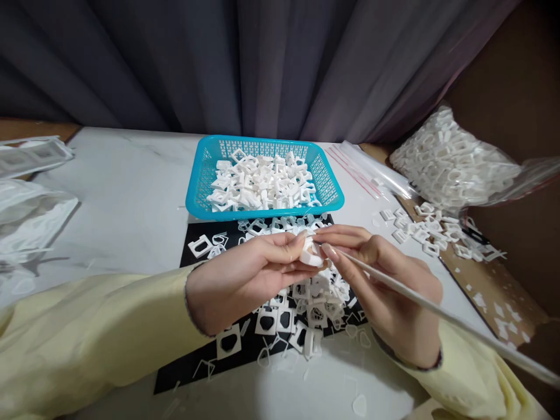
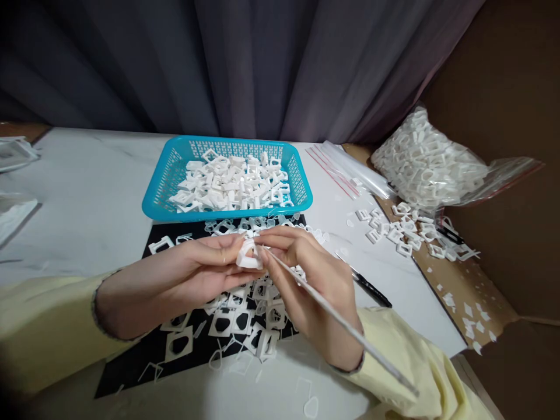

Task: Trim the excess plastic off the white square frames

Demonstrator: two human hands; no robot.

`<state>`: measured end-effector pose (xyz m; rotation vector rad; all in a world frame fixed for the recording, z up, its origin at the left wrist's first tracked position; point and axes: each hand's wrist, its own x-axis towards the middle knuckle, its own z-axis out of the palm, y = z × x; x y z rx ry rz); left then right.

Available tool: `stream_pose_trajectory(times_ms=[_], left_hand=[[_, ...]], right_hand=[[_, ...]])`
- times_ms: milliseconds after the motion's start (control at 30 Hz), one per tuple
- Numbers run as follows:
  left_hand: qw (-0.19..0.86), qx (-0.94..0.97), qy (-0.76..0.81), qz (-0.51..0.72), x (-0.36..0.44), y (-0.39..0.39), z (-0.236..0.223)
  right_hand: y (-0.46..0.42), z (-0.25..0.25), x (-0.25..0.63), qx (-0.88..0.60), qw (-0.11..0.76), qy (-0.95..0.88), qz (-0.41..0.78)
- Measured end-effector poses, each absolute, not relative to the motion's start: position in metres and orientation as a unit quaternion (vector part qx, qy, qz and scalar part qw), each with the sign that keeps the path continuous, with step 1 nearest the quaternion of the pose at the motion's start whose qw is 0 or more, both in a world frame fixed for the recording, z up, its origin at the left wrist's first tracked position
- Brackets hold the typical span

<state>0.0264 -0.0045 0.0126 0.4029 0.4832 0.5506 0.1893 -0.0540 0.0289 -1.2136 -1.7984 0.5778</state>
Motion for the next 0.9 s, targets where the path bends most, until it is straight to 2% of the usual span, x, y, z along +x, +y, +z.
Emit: stream_pose_trajectory(times_ms=[133,367,533,667,900], left_hand=[[0.902,0.221,0.233,0.289,0.028,-0.003,0.007],[0.893,0.254,0.237,0.285,0.028,-0.007,0.007],[0.905,0.23,0.222,0.282,0.026,-0.003,0.006],[0.919,0.213,0.206,0.262,0.024,-0.001,0.005],[0.925,0.196,0.21,0.249,0.024,-0.003,0.007]], right_hand=[[-0.053,0.018,0.185,-0.479,0.441,-0.743,0.157],[-0.046,0.006,0.189,-0.454,0.465,-0.746,0.146],[-0.046,0.027,0.197,-0.489,0.509,-0.665,0.244],[-0.045,0.039,0.2,-0.513,0.47,-0.63,0.343],[-0.045,0.033,0.198,-0.496,0.46,-0.638,0.368]])
